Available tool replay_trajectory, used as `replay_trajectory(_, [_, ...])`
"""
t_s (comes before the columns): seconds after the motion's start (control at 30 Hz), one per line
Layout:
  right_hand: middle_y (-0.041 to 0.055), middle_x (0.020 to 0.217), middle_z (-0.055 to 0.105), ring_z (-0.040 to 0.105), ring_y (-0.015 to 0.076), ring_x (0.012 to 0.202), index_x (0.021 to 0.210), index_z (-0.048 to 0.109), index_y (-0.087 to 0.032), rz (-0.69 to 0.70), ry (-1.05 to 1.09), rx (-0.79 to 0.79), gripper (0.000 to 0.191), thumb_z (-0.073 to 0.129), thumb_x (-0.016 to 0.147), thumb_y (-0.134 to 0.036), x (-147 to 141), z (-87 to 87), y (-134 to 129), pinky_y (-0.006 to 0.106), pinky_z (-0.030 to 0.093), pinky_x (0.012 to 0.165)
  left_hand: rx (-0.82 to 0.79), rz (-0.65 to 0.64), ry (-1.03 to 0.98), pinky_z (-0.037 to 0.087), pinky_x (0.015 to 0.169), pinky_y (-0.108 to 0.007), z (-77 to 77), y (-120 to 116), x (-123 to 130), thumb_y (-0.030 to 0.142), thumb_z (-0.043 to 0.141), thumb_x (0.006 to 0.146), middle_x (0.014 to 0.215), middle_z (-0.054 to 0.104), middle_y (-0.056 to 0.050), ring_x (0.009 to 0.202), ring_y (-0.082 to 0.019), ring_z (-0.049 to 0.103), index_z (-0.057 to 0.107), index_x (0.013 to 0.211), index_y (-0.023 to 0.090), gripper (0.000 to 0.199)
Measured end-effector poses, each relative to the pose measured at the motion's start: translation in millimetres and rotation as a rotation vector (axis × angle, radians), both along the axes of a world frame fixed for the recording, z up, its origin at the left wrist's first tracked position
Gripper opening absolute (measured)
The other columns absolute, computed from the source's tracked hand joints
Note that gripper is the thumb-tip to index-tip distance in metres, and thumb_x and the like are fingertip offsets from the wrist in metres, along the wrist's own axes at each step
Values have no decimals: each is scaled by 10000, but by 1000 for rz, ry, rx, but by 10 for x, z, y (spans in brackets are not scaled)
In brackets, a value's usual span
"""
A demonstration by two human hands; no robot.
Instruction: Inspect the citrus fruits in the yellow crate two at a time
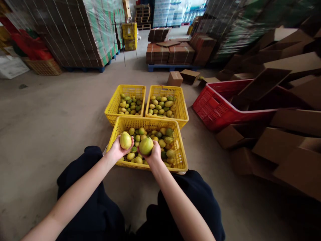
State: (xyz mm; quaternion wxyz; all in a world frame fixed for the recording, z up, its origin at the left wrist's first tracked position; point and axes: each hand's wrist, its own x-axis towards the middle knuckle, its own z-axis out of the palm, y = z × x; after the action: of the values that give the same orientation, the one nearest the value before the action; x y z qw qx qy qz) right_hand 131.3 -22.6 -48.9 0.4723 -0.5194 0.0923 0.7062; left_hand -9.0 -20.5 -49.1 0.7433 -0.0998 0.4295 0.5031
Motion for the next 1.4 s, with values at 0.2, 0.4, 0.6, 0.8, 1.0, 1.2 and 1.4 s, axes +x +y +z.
replay_trajectory(0.2, [2,645,593,572,170,608,788,517,-218,-73,-64,22,117,441,842,-289,2,6,16,325,536,558,-9,20,14,559,512,-311,70,10,8,347,508,822,636,609,-39,560,-177,623,592,874,157,214])
replay_trajectory(0.4, [30,667,611,601,199,630,816,528,-206,-18,-38,4,193,386,865,-327,14,-4,1,353,535,547,-71,-5,32,542,496,-303,20,14,20,267,405,860,660,619,-68,548,-181,620,594,887,134,232])
replay_trajectory(0.6, [17,659,605,595,183,613,819,532,-206,25,-61,35,195,389,872,-326,-8,5,-7,321,526,528,23,-68,57,579,580,-358,41,-15,7,308,471,852,720,646,-85,635,-201,652,588,882,130,216])
replay_trajectory(0.8, [2,647,608,591,179,616,812,527,-221,-24,-50,31,156,418,859,-322,3,11,7,346,539,580,28,39,103,587,563,-282,26,25,15,308,627,804,705,630,-45,603,-151,630,573,857,158,168])
replay_trajectory(1.0, [29,653,619,613,206,635,825,532,-210,6,-10,13,185,388,864,-318,15,-16,10,356,532,557,7,-64,40,539,463,-250,-22,13,-3,374,370,929,730,648,-112,560,-161,619,591,945,100,352])
replay_trajectory(1.2, [8,651,618,591,178,600,804,536,-217,-28,-68,40,152,425,854,-308,18,-23,17,323,523,555,-43,-31,96,552,501,-287,-14,33,22,342,445,901,666,620,-59,571,-173,622,582,928,139,246])
replay_trajectory(1.4, [6,628,603,584,180,592,786,527,-215,-9,-58,24,169,413,856,-317,30,-14,19,320,512,540,-25,-35,72,536,478,-254,-9,31,2,355,451,897,683,627,-80,575,-164,615,584,949,112,282])
